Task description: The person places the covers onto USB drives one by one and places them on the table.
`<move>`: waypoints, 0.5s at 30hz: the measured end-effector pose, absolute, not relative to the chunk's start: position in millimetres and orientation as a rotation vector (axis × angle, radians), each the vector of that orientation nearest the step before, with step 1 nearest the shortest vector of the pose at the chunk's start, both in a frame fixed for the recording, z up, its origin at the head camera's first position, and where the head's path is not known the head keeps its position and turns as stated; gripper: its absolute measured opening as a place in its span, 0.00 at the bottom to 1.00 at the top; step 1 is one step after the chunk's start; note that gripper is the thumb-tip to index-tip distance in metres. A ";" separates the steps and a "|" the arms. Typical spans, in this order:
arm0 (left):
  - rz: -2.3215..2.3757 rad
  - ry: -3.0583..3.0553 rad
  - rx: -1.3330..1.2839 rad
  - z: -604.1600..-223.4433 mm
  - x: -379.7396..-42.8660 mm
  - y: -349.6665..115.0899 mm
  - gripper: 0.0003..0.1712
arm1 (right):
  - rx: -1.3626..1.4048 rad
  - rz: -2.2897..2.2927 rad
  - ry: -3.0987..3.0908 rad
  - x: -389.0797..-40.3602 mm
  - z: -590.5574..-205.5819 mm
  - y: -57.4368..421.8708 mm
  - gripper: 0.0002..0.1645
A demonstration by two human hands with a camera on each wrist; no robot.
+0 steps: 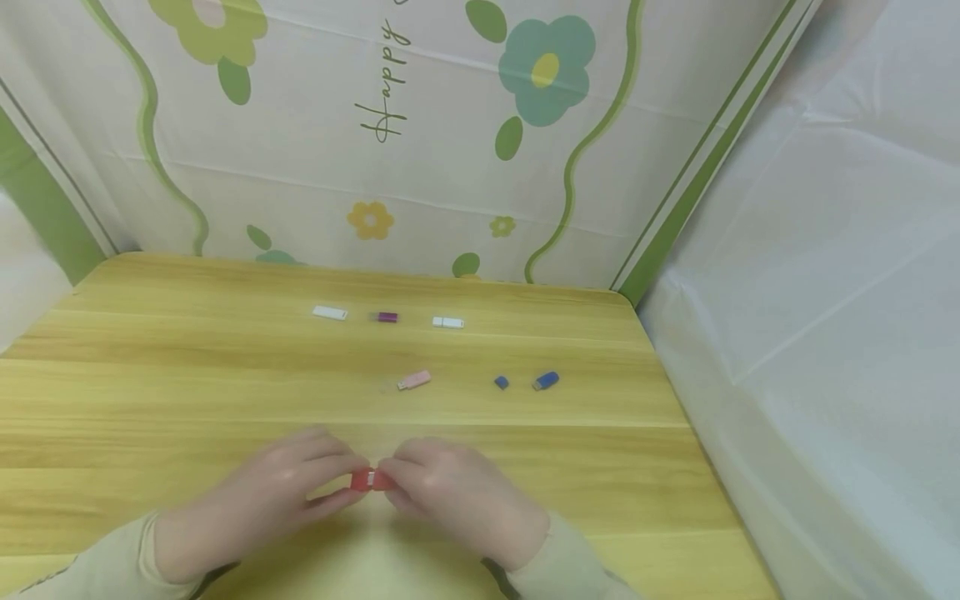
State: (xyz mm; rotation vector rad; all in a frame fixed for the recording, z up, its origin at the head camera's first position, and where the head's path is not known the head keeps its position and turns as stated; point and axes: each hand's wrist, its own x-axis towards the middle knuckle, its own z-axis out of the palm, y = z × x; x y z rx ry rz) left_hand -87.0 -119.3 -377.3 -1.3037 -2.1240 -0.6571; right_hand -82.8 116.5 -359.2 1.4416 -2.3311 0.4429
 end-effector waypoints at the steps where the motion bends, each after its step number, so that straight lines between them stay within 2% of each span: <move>1: -0.659 -2.125 -1.304 -377.3 -87.1 -119.2 0.14 | 1.445 0.436 -2.320 -83.0 -359.4 116.0 0.07; 15: -0.661 -2.117 -1.312 -377.0 -87.4 -119.7 0.13 | 1.456 0.431 -2.341 -83.0 -357.6 112.4 0.09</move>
